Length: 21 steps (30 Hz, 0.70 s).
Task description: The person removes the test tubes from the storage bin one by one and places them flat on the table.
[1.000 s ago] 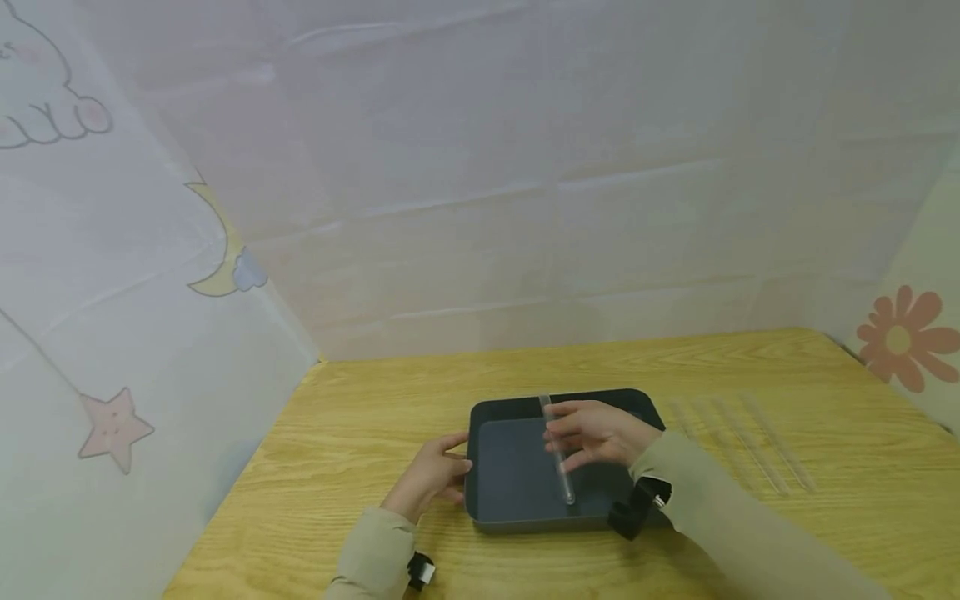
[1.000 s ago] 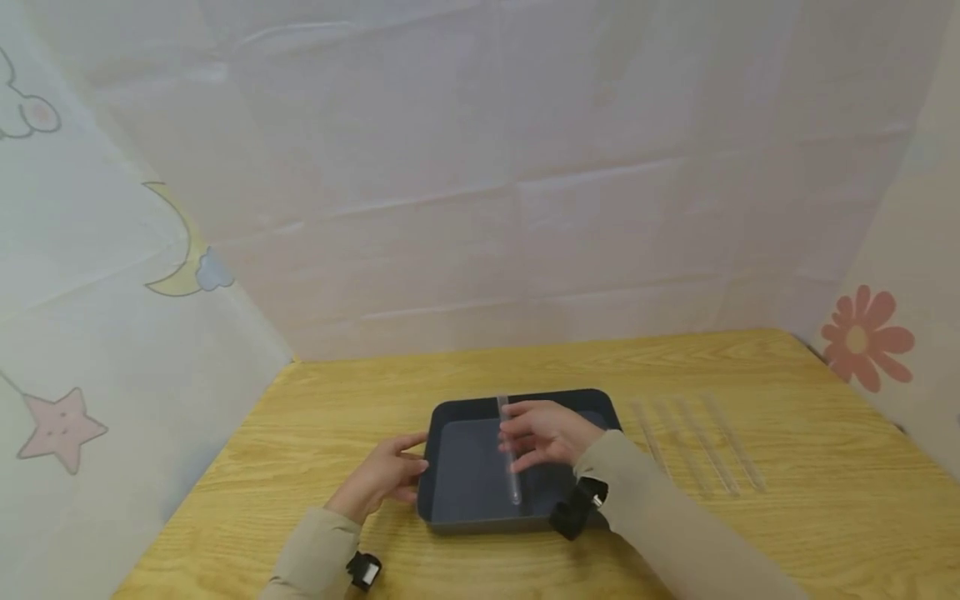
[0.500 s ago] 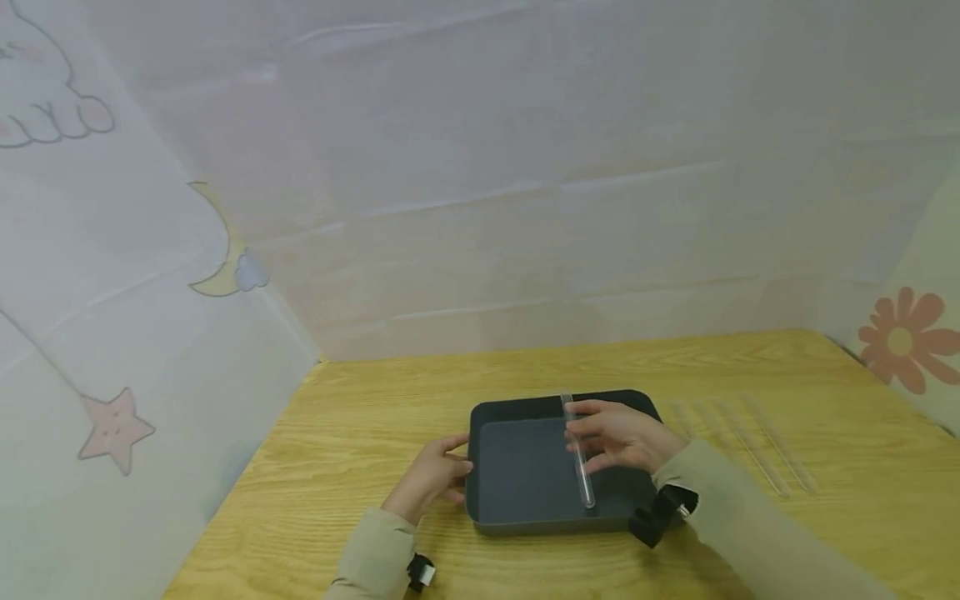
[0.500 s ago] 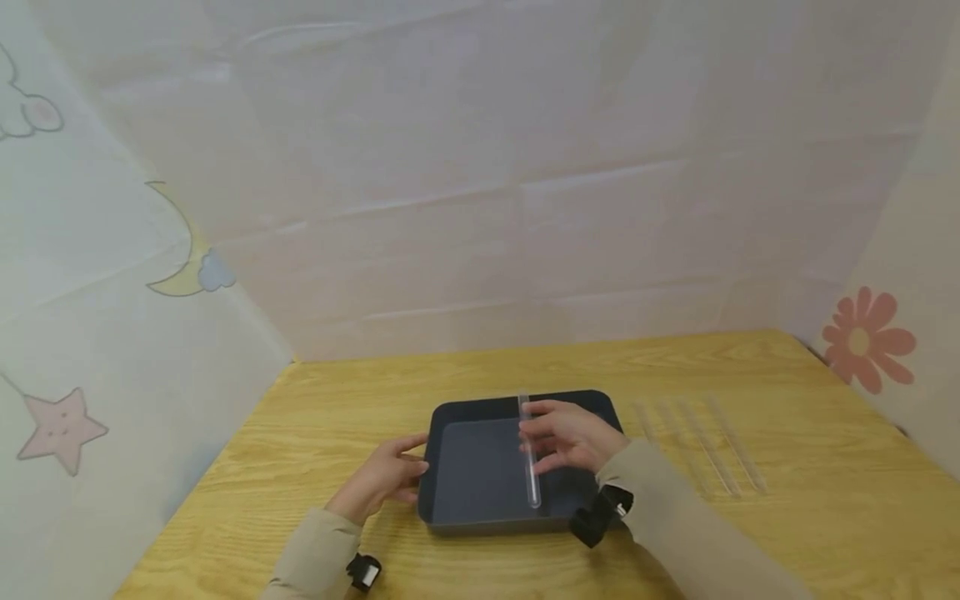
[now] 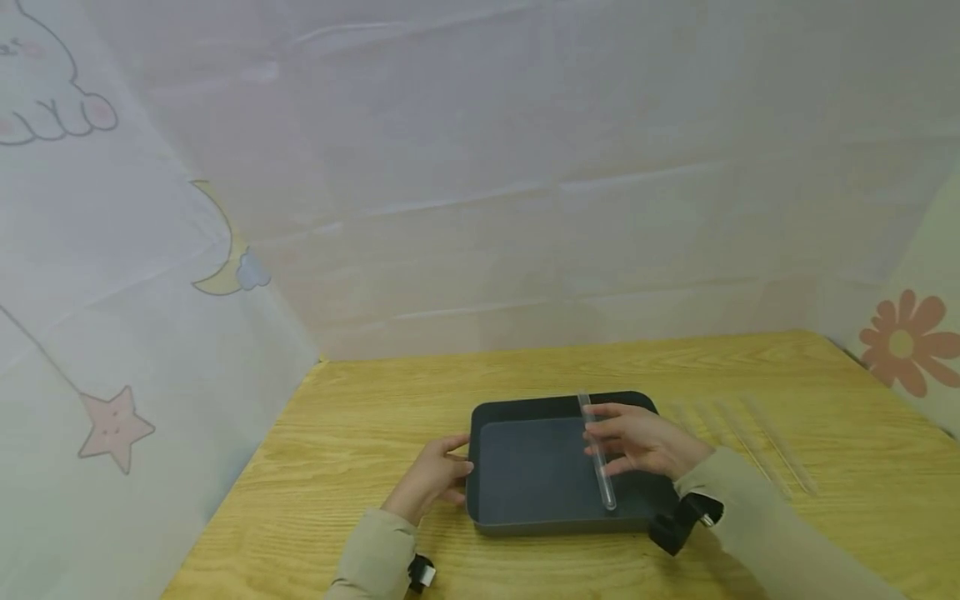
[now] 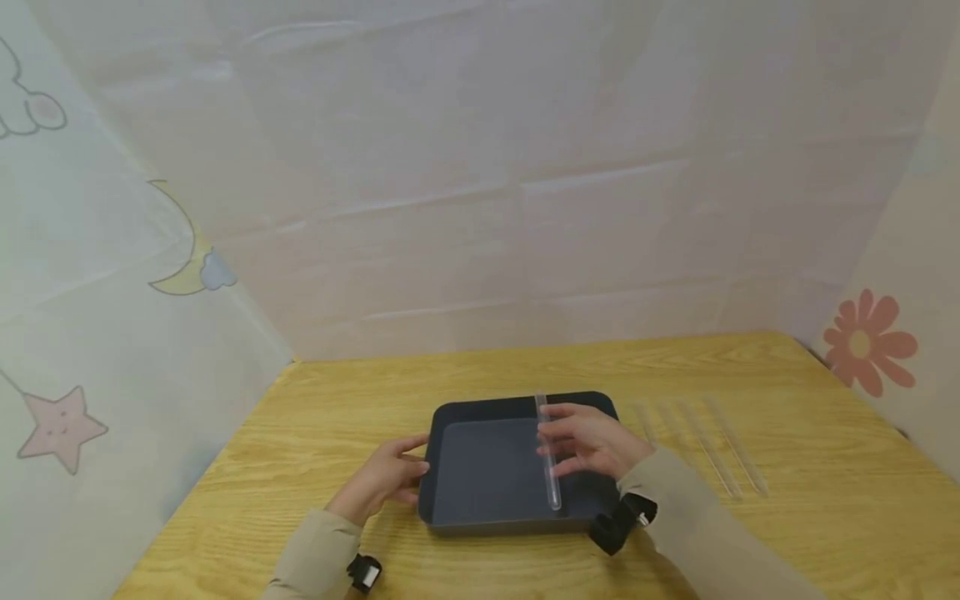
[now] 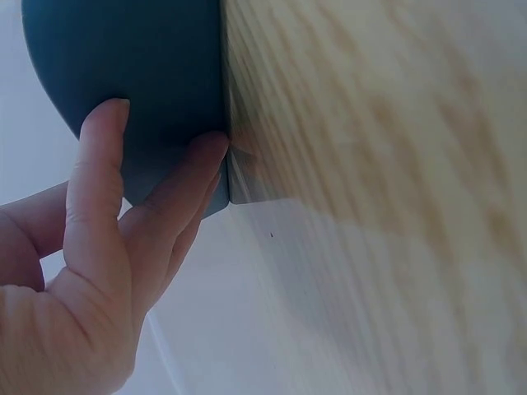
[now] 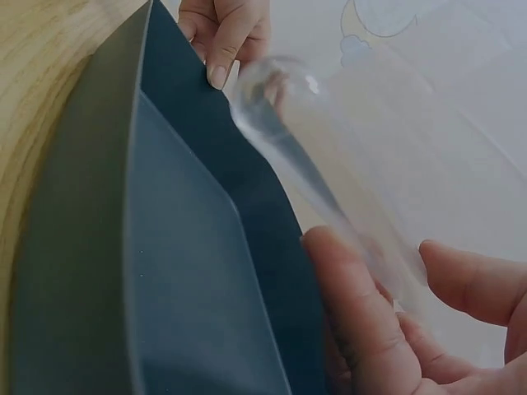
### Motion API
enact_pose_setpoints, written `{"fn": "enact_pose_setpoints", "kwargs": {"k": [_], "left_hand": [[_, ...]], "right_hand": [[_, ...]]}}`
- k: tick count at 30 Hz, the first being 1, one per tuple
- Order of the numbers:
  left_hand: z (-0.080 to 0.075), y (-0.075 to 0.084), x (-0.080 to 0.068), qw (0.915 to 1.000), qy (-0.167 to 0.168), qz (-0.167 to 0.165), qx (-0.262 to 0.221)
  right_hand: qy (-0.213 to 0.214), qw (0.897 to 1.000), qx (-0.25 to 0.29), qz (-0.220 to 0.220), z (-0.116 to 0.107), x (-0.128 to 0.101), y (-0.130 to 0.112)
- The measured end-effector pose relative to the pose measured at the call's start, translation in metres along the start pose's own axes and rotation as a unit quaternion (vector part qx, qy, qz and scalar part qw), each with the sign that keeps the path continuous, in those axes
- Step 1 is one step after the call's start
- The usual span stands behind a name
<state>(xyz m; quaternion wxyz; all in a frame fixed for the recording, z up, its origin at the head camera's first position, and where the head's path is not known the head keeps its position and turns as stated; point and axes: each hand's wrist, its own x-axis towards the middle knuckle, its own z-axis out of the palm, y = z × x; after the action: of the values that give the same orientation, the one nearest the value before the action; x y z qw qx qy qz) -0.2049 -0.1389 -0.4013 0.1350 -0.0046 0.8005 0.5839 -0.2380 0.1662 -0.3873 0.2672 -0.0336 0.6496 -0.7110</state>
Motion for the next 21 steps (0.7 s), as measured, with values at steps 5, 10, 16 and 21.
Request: {"fn": "enact_pose_setpoints", "kwargs": {"k": [5, 10, 16, 21], "left_hand": [[-0.001, 0.0, -0.001, 1.0, -0.001, 0.001, -0.002], [0.0, 0.001, -0.001, 1.0, 0.001, 0.001, -0.001], [0.0, 0.001, -0.001, 1.0, 0.005, -0.001, 0.004], [0.0, 0.0, 0.0, 1.0, 0.007, -0.003, 0.006]], "right_hand": [[-0.005, 1.0, -0.001, -0.002, -0.003, -0.004, 0.001], [-0.006, 1.0, -0.004, 0.004, -0.011, -0.008, 0.002], [-0.016, 1.0, -0.009, 0.004, -0.02, -0.013, 0.002], [-0.006, 1.0, -0.015, 0.006, -0.026, -0.016, 0.002]]}}
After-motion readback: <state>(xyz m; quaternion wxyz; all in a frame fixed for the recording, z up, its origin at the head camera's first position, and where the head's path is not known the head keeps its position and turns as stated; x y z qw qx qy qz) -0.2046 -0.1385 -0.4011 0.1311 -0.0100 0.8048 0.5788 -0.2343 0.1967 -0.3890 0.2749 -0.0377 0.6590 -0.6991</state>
